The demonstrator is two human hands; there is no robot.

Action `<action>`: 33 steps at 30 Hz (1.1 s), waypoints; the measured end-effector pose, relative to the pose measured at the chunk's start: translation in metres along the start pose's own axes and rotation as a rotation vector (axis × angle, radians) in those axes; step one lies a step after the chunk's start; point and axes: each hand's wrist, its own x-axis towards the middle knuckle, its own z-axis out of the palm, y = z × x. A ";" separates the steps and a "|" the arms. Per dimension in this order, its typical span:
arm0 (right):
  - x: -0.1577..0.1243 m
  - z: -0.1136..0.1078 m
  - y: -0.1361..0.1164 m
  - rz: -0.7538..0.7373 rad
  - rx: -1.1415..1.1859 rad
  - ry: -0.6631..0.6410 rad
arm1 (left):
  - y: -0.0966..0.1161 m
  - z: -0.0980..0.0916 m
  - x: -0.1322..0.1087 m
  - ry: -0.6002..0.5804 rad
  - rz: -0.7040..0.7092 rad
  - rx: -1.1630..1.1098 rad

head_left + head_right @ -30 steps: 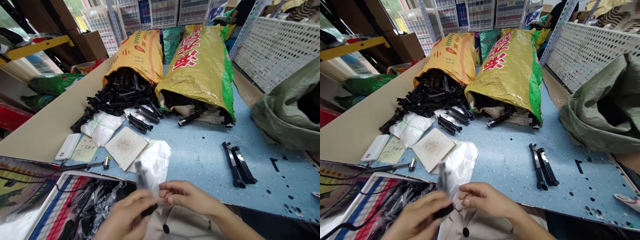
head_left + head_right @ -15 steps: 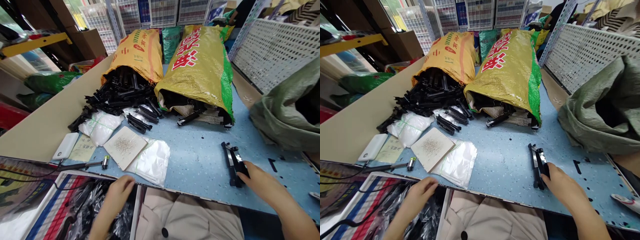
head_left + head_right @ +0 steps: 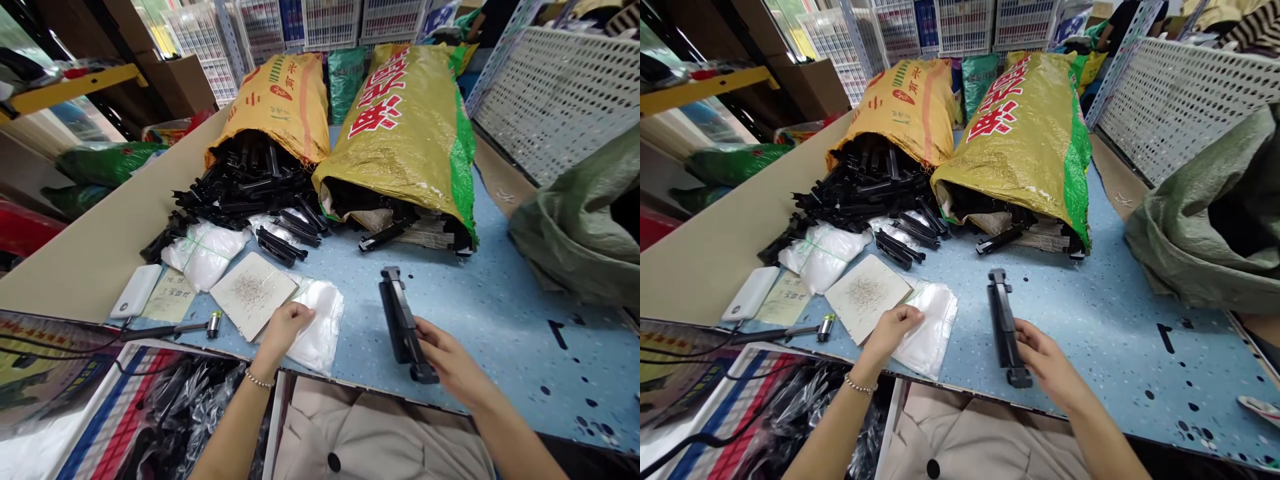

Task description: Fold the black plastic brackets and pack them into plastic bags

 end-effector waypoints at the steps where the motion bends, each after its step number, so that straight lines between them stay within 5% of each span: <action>1: 0.006 0.016 -0.003 0.010 0.085 -0.058 | 0.001 -0.001 0.000 -0.023 -0.019 -0.027; 6: 0.039 0.079 -0.017 0.042 0.388 -0.270 | 0.002 0.006 0.000 0.019 -0.097 -0.068; 10: 0.063 0.103 -0.015 0.069 0.542 -0.326 | 0.001 0.008 0.000 0.044 -0.127 -0.098; 20: 0.066 0.096 -0.012 0.089 0.549 -0.256 | 0.003 -0.001 -0.004 0.021 -0.169 -0.258; 29: 0.077 0.115 0.005 0.110 0.511 -0.229 | 0.010 0.003 -0.010 0.007 -0.137 -0.252; 33: 0.075 0.117 0.010 0.128 0.471 -0.200 | 0.023 -0.022 -0.021 0.116 0.078 -0.170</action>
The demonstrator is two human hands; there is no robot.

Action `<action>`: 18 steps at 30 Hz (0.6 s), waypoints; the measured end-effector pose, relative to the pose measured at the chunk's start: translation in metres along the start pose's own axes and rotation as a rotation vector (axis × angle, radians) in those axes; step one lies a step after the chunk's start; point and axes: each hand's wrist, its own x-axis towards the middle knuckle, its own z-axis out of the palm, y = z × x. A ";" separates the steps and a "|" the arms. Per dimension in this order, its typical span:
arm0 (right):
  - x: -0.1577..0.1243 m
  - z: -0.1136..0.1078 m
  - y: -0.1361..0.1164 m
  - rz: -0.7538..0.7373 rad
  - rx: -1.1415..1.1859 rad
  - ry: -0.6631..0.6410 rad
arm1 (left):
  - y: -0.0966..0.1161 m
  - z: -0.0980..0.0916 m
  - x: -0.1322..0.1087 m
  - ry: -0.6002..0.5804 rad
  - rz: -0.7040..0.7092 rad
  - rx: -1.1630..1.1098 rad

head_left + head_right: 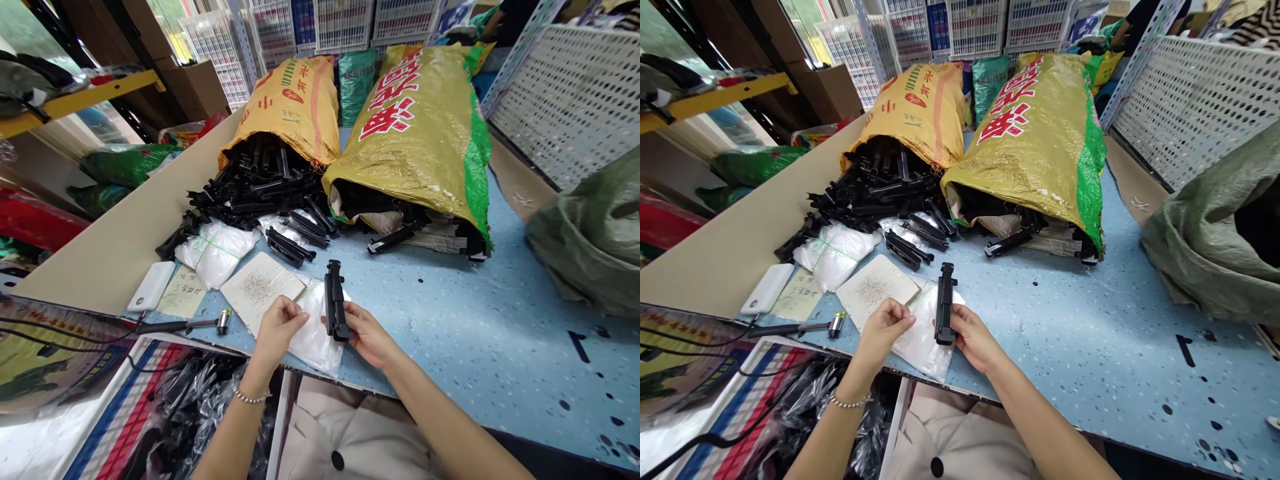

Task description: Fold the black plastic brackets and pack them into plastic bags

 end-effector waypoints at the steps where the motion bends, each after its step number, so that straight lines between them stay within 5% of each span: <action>1: -0.001 0.001 0.000 0.000 -0.007 -0.002 | 0.004 -0.007 -0.003 0.036 0.101 0.127; 3: -0.004 0.003 -0.003 -0.004 -0.022 -0.006 | 0.011 -0.017 -0.008 0.066 0.251 0.501; 6: -0.012 0.003 -0.007 -0.082 -0.030 0.029 | 0.013 -0.021 -0.012 0.004 0.291 0.928; 9: -0.029 -0.002 -0.006 -0.077 0.025 -0.039 | 0.005 -0.016 -0.009 -0.061 0.275 0.835; 13: -0.052 -0.014 0.014 0.209 0.149 -0.210 | -0.007 -0.015 0.002 -0.177 0.184 0.483; 18: -0.057 -0.024 0.036 0.229 0.165 0.004 | -0.007 -0.016 -0.007 -0.151 0.224 0.588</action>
